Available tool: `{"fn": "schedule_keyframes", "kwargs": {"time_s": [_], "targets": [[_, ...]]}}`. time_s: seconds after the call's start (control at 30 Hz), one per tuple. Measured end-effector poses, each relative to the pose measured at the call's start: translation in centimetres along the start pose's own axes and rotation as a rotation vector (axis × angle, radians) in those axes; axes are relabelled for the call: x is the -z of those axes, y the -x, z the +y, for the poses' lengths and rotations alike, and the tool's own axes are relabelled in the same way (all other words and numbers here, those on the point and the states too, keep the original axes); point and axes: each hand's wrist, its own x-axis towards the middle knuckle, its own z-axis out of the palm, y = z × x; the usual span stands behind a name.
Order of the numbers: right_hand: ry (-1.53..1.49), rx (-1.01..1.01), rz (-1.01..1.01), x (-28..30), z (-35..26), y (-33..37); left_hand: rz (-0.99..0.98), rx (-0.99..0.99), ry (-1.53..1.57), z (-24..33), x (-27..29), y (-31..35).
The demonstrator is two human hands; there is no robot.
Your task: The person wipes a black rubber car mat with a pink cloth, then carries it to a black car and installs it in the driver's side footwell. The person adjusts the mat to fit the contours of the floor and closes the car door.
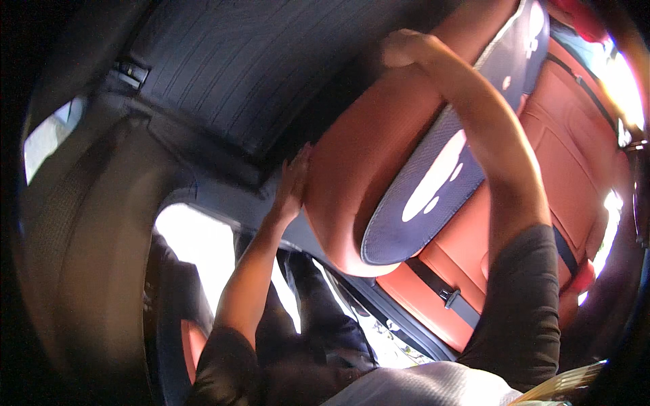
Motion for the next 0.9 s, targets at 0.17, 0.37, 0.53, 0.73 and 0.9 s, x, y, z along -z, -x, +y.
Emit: {"fn": "schedule_keyframes", "kwargs": {"time_s": [0.17, 0.37, 0.53, 0.73, 0.9], "targets": [[-0.245, -0.06, -0.023, 2.1, -2.1, 2.6, 0.004, 0.069, 0.058, 0.6, 0.0, -0.1], [-0.45, -0.131, 0.382, 0.4, -1.6, 9.8, -0.016, 0.098, 0.033, -0.5, -1.4, -0.2], [-0.455, 0.059, 1.179, -3.4, -0.9, 11.8, 0.031, 0.061, -0.114, -1.6, -2.6, -0.2], [-0.45, 0.069, 1.381, -3.8, -1.2, 10.8, 0.052, 0.091, -0.113, -1.4, -2.5, -0.1], [-0.461, 0.014, 1.396, -3.5, -1.4, 10.8, 0.194, -0.058, -0.1, -1.0, -2.7, 0.2]]}}
